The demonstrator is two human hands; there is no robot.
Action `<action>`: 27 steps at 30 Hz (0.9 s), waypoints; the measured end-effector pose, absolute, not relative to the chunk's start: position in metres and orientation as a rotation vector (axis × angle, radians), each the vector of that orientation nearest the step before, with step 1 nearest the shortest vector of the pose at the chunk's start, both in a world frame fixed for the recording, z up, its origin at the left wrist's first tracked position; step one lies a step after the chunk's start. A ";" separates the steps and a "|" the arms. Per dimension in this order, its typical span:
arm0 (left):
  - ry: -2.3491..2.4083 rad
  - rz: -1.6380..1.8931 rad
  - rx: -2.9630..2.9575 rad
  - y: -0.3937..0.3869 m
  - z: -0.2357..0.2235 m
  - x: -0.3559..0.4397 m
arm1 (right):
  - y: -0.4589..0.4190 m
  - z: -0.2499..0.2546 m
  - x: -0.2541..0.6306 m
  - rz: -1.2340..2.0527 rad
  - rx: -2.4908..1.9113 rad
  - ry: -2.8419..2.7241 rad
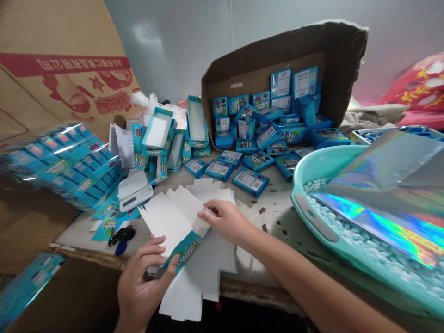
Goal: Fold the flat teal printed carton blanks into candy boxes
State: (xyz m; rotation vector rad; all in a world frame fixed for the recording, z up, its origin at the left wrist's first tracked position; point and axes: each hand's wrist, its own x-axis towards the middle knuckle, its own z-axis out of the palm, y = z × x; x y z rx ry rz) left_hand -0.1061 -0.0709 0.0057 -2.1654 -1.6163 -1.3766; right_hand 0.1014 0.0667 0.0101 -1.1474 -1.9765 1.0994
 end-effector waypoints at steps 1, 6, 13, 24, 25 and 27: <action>-1.626 -1.397 -2.193 -0.071 0.006 -0.107 | 0.063 0.009 0.099 1.133 -1.146 -1.970; -1.639 -1.468 -2.332 -0.072 0.010 -0.113 | 0.049 0.004 0.092 1.236 -1.110 -1.893; -1.688 -1.602 -2.273 -0.073 0.006 -0.113 | 0.037 0.028 0.097 1.477 -0.903 -1.944; -1.965 -2.059 -1.869 -0.072 0.009 -0.093 | 0.021 0.023 0.095 0.814 -0.580 -2.425; -1.981 -2.101 -1.839 -0.072 0.010 -0.090 | 0.021 0.023 0.095 0.779 -0.576 -2.422; -2.003 -2.132 -1.781 -0.072 0.011 -0.086 | 0.020 0.027 0.096 0.696 -0.597 -2.457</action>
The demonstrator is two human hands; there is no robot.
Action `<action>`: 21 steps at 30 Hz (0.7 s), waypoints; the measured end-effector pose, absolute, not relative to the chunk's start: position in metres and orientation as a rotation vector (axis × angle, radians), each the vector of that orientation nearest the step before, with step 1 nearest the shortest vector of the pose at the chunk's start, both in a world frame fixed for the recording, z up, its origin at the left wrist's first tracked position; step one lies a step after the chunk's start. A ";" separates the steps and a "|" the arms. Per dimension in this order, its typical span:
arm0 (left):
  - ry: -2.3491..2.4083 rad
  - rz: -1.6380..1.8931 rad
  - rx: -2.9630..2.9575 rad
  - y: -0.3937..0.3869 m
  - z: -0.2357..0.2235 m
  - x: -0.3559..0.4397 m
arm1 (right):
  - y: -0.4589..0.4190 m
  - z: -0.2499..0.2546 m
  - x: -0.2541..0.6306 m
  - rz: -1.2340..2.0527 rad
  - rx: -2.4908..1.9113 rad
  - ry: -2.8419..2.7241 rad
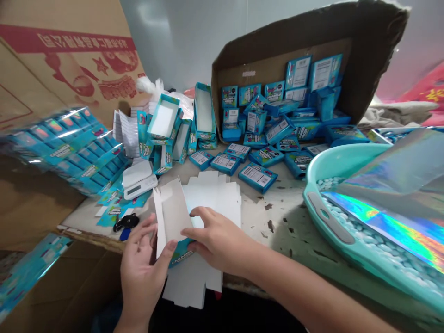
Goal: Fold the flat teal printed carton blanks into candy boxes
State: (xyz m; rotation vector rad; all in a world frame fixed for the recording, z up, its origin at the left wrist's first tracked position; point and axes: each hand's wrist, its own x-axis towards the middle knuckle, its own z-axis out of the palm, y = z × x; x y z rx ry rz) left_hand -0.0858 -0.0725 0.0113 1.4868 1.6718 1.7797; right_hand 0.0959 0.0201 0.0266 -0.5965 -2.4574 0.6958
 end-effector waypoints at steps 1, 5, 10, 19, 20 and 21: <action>1.712 1.776 1.494 -0.073 0.011 -0.085 | 0.019 0.028 0.096 0.666 -0.609 -2.493; 2.005 1.622 1.685 -0.075 0.011 -0.089 | 0.013 0.033 0.094 0.646 -0.662 -2.631; 2.240 1.469 1.739 -0.068 0.008 -0.099 | 0.007 0.029 0.090 0.404 -0.604 -2.719; 1.608 1.816 1.075 -0.078 0.008 -0.096 | 0.008 0.009 0.088 -0.063 -0.465 -2.532; 1.559 1.848 0.914 -0.077 0.008 -0.100 | 0.006 0.010 0.088 -0.104 -0.440 -2.538; 1.537 1.860 0.757 -0.075 0.009 -0.103 | 0.005 0.010 0.088 -0.122 -0.420 -2.548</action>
